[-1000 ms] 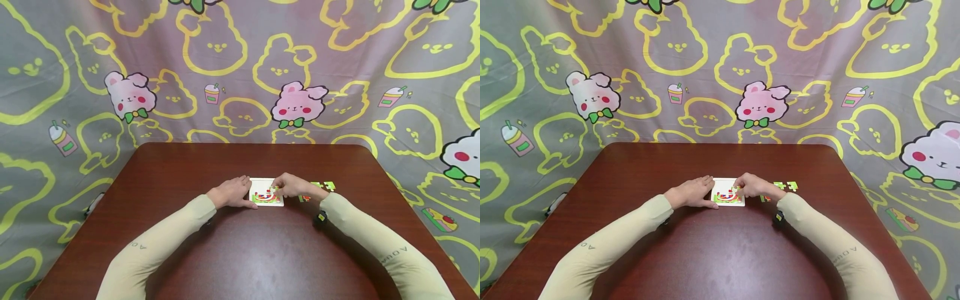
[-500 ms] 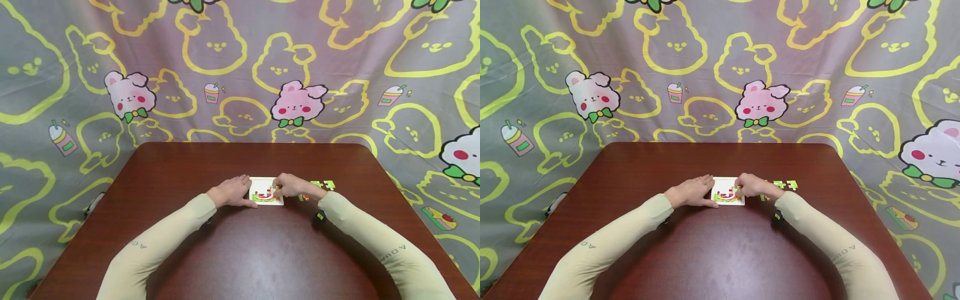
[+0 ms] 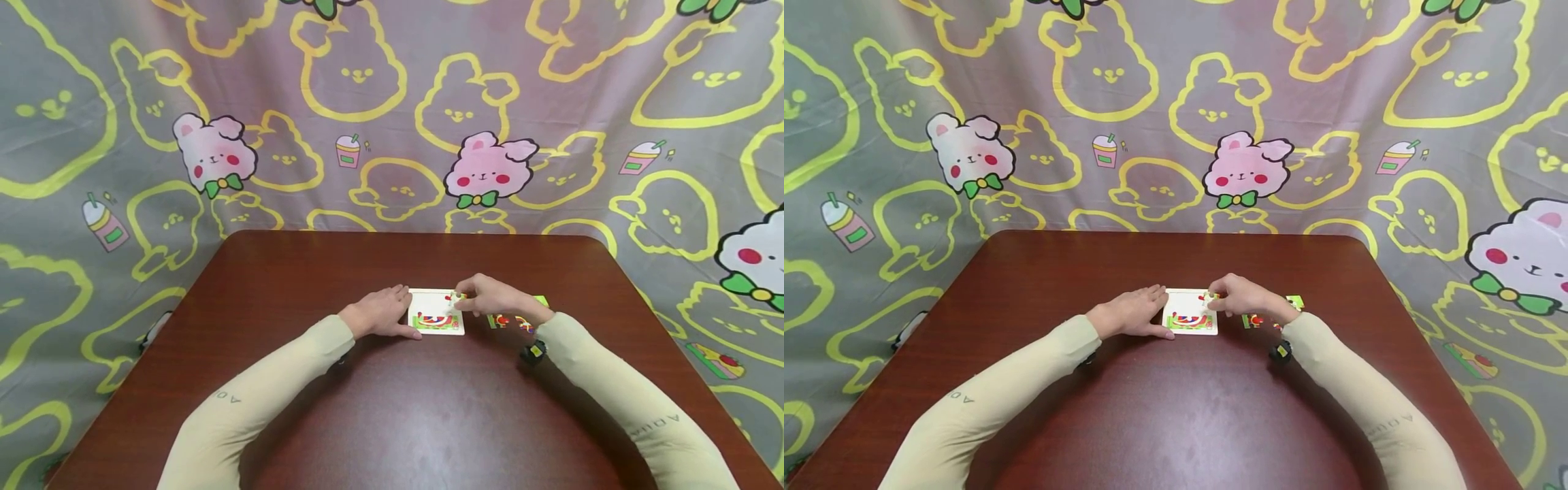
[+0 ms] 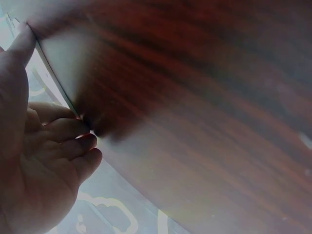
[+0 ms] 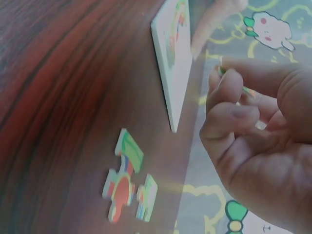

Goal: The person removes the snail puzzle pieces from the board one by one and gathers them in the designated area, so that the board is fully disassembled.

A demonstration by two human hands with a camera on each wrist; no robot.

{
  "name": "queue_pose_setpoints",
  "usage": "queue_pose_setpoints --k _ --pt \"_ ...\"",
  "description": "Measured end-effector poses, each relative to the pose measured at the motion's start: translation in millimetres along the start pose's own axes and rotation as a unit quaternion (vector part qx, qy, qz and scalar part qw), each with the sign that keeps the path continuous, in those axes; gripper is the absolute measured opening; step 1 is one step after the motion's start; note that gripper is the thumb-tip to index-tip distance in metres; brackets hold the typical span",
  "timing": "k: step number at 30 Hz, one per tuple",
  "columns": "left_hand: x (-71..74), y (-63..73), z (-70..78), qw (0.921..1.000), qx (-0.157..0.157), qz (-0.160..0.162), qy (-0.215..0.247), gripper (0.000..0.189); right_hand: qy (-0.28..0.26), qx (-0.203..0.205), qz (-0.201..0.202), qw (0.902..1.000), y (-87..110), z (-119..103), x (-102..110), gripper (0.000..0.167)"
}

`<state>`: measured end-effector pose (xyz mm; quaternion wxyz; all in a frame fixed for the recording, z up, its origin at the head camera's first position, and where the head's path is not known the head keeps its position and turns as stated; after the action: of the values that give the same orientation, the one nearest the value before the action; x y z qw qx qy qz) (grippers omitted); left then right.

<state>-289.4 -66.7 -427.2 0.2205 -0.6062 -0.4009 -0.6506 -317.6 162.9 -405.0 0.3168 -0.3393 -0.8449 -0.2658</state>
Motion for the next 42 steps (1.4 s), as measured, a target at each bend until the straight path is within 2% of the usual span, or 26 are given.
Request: queue_pose_setpoints --k 2,8,20,26,36,42 --pt "0.5 0.2 0.1 1.0000 -0.002 0.000 0.001 0.103 -0.004 -0.006 -0.001 1.0000 3.5 2.8 2.4 0.006" --pt "0.4 0.0 0.2 1.0000 -0.004 0.003 0.005 0.103 -0.008 -0.006 0.000 0.9999 15.9 10.7 8.1 0.009" --pt "-0.8 -1.3 -0.5 1.0000 -0.002 0.000 0.002 0.104 -0.085 0.000 0.009 0.9964 43.7 32.1 24.1 0.022" --pt "-1.3 -0.6 -0.7 1.0000 -0.002 0.000 0.008 0.103 -0.078 -0.003 0.014 0.9969 57.1 42.1 33.6 0.021" --pt "-1.3 -0.7 0.0 0.9999 -0.004 -0.002 0.012 0.103 -0.090 -0.041 0.039 0.9943 80.1 66.2 47.1 0.021" --pt "-1.2 -1.3 -0.9 0.9999 -0.001 -0.005 0.011 0.105 -0.081 -0.055 0.040 0.9944 92.5 82.9 53.9 0.024"
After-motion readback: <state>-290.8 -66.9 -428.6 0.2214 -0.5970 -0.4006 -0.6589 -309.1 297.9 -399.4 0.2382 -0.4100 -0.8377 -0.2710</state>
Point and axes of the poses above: each hand's wrist, its own y-axis away from the middle knuckle, its own x-axis out of the back of the hand, z = x × y, the point moved 3 cm from there along -y, towards the middle knuckle, and after that the axes turned 2 degrees about -z, right-handed, at the moved point
